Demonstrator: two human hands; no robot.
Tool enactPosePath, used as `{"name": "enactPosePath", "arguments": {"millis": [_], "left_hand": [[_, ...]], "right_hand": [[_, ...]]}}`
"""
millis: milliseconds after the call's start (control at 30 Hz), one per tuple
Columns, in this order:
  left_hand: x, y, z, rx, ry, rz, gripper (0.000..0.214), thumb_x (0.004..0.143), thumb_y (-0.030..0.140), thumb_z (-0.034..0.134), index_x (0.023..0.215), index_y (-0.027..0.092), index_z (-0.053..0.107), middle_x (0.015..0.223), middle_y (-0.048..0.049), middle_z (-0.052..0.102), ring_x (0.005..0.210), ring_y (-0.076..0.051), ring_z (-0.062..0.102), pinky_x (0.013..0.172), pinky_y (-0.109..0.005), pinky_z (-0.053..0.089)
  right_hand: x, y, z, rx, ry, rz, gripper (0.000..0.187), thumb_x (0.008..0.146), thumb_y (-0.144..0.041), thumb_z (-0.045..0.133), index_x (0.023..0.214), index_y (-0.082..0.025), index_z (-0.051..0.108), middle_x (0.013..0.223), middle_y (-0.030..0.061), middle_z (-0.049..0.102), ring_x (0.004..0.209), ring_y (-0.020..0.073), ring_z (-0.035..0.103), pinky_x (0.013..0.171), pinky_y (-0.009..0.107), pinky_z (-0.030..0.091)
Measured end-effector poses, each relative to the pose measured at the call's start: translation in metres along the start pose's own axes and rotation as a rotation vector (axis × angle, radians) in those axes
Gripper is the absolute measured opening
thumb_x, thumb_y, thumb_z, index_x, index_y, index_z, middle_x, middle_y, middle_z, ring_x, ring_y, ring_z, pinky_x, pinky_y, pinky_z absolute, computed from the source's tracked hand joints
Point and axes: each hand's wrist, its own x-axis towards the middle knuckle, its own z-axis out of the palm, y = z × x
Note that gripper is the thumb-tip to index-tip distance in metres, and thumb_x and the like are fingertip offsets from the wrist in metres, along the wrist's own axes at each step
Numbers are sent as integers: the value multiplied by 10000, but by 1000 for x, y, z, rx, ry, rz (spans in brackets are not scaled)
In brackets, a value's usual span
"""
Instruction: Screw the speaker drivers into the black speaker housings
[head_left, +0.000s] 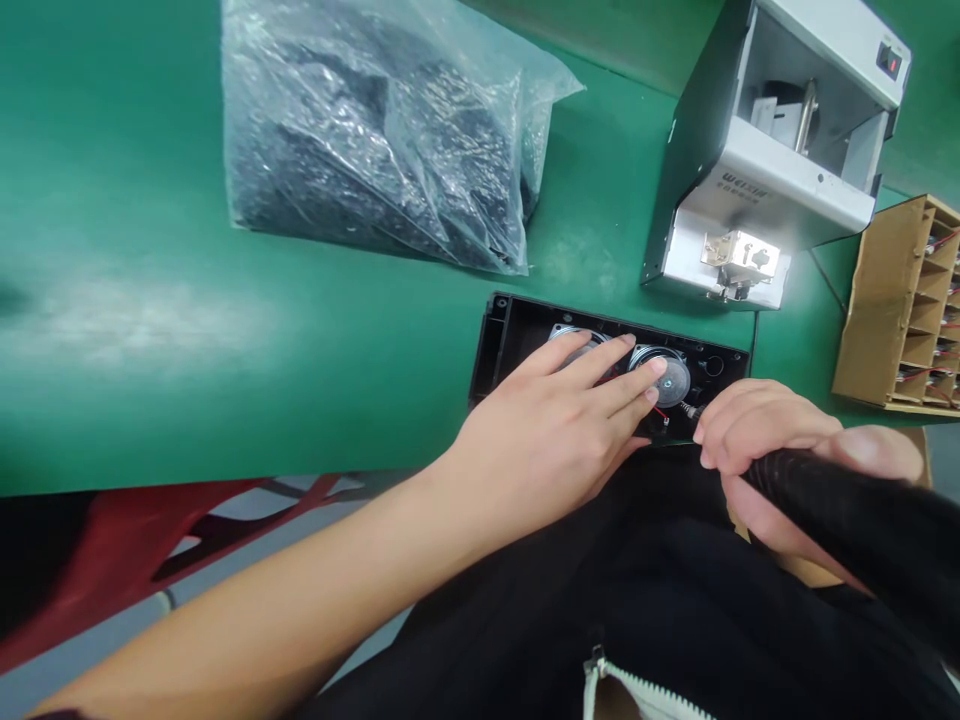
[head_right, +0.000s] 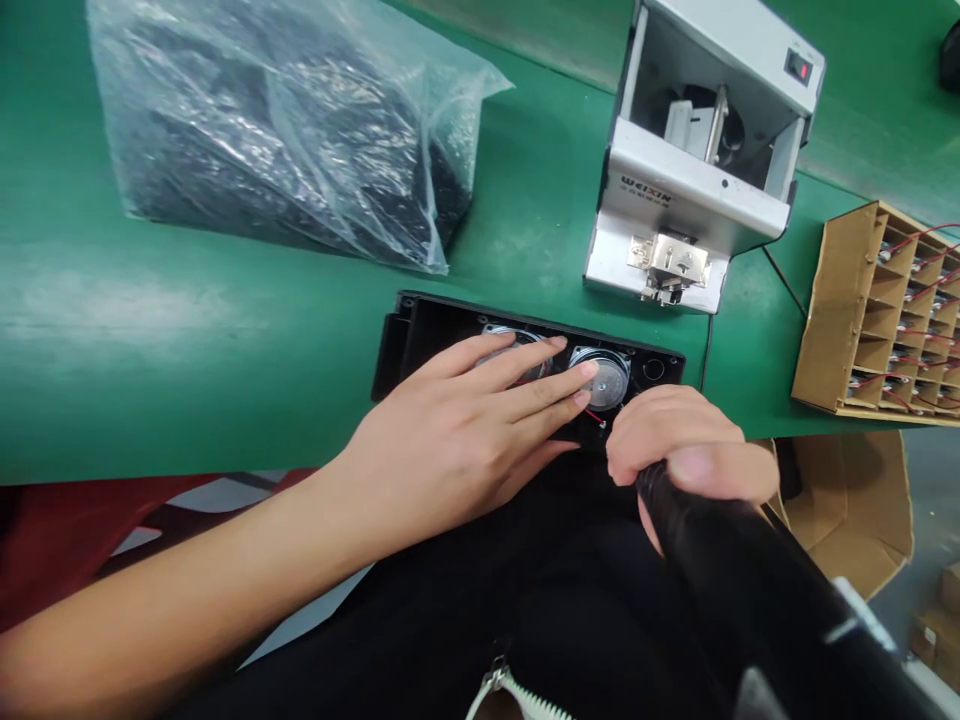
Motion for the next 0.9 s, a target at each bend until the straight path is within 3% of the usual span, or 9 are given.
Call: {"name": "enactPosePath", "arguments": {"millis": [67,100,300,400,467,567,633,800,900], "left_hand": [[0,1,1,10,4,2,300,1145,325,643,1334,184,828,1536,-55,766,1461,-343,686,1210,-530,546],[0,1,2,5,-3,-1,298,1142,324,648,1336,188,828,1545,-57,760,1469,-347,680,1220,-531,539],[1,2,4,23,-43,10,334,1150,352,634,1374,188,820,1574,-56,740,1494,-365,662,1249,-549,520],[1,2,6,64,-21,24,345,1172,348,585,1352,186,830,1566,-44,746,1471,-358,680,1231,-538,532],[0,3,7,64,1,29,322,1161,339,610,1322,184,842,1561,-54,749,1461,-360,686,1220,-541,539],[-1,3,8,49,11,26,287,1135,337,665,1311,203,848,1563,-65,748,1465,-354,684,1217,-533,541],[-1,3,8,45,14,22,286,1129,336,675,1321,206,844,1561,-70,749,1464,-350,686,1217,-527,542],[-4,3,9,78,55,52,284,1146,324,654,1309,185,840,1540,-64,762,1392,-320,729,1215,-524,540],[-8,4,11,114,111,74,263,1136,296,672,1294,172,842,1525,-62,774,1349,-306,745,1174,-511,555]], "right_hand": [[2,-3,-6,-25,-167,-110,372,841,-109,735,1107,-365,694,795,-48,800,645,225,786,651,433,699],[3,-3,-7,-25,-186,-165,416,811,-93,747,1123,-359,676,819,-44,811,654,227,793,649,431,700],[-3,13,20,76,128,-200,217,1019,-278,613,1203,-340,711,761,-15,775,541,210,709,543,400,627],[-1,25,33,126,251,-359,427,1028,-594,657,1340,-313,730,671,-38,731,423,174,597,427,355,575],[2,29,33,125,271,-425,563,1010,-703,632,1381,-292,730,618,-53,704,381,160,560,386,336,559],[4,30,28,94,147,-407,507,1043,-614,617,1423,-290,707,657,-40,738,435,174,640,446,352,617],[1,28,28,105,139,-408,512,1049,-596,610,1427,-264,707,696,-19,754,467,182,660,470,365,624],[5,16,24,230,276,-287,786,1009,-813,506,1501,-227,689,708,0,752,482,189,649,468,370,609],[23,-5,-3,290,371,-221,875,981,-915,424,1480,-257,715,685,-11,726,422,174,586,407,358,564]]}}
